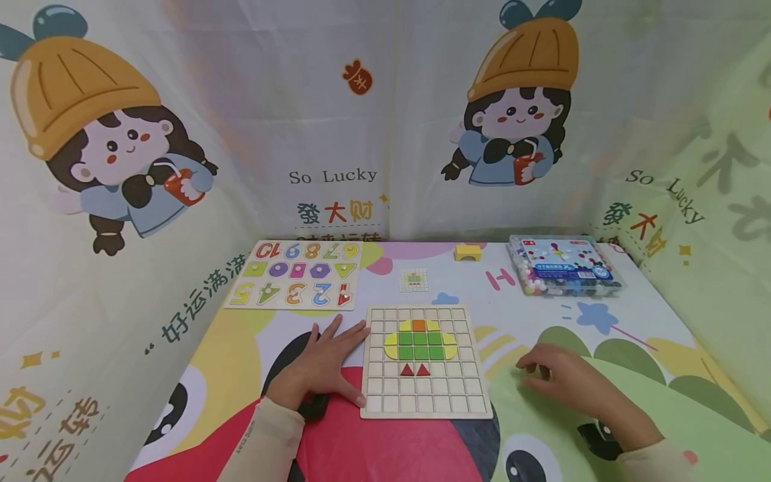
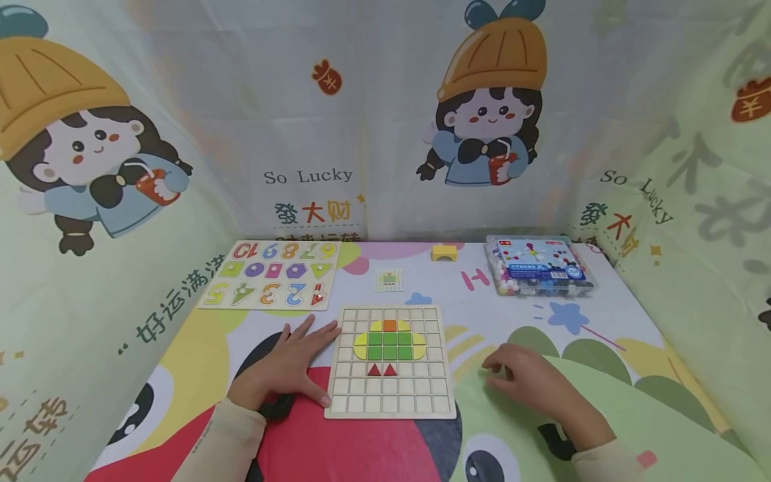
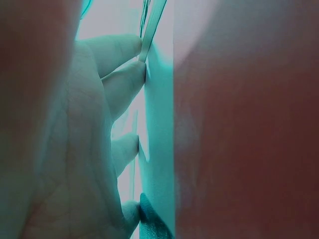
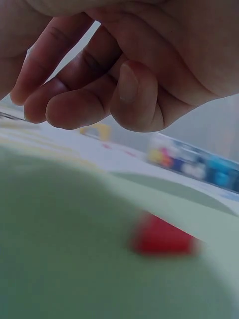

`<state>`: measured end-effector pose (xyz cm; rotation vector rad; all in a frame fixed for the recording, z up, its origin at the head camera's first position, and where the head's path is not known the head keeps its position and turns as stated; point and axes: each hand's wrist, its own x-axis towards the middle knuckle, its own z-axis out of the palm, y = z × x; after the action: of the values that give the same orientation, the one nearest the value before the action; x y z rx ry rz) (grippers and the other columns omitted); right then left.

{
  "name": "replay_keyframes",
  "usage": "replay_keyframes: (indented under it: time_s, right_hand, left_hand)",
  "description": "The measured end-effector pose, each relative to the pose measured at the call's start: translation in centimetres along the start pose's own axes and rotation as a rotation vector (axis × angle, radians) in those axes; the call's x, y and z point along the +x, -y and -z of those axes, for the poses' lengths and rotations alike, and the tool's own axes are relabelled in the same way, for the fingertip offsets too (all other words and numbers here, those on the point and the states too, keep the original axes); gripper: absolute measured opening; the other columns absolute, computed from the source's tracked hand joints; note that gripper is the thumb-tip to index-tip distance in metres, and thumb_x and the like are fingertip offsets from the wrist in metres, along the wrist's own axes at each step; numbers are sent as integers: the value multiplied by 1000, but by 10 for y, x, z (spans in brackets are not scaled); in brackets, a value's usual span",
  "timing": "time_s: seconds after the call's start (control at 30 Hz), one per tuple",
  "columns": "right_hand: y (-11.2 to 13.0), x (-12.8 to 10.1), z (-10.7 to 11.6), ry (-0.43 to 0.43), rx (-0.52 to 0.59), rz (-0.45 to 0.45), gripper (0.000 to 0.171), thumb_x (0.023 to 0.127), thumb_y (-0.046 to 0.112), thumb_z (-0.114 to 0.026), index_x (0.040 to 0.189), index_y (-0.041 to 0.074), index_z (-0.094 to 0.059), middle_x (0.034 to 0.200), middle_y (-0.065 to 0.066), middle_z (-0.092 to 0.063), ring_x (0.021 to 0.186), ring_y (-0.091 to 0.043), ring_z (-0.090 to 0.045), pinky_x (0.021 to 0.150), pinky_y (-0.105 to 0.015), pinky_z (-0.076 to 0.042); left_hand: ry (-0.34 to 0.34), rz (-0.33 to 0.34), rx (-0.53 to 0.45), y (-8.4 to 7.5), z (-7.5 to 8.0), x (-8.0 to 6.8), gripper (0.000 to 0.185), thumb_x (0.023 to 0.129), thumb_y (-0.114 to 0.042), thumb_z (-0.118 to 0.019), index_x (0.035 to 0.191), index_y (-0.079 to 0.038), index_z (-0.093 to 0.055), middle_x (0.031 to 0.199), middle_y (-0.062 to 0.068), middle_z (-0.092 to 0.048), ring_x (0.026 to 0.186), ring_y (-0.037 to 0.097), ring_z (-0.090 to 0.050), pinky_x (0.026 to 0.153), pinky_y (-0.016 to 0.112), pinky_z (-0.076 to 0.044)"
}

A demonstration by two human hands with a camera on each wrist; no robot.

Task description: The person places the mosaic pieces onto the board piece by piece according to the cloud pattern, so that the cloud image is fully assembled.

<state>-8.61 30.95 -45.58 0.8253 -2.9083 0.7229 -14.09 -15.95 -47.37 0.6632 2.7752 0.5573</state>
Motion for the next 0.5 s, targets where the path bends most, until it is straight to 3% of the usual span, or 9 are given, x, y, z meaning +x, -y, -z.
replay_keyframes:
  time_s: [0.23, 0.5]
  right_hand:
    - [-23, -40, 10, -45, -34, -67, 22, 87, 12, -86, 107, 14, -78, 92, 13, -69, 75, 11, -46, 59, -22, -45]
    - [-39, -63, 12, -94, -52, -80, 25, 82, 11, -90, 103, 17, -78, 90, 14, -69, 74, 11, -46, 58, -22, -44]
  left_hand:
    - [4, -7, 3, 2, -1, 1, 128, 58, -68, -94, 166, -30, -37, 175, -8, -30, 166, 40, -5, 128, 75, 1]
    - [6, -7, 2, 2, -1, 2, 128, 58, -68, -94, 166, -30, -36, 176, -8, -29, 166, 40, -5, 128, 75, 1]
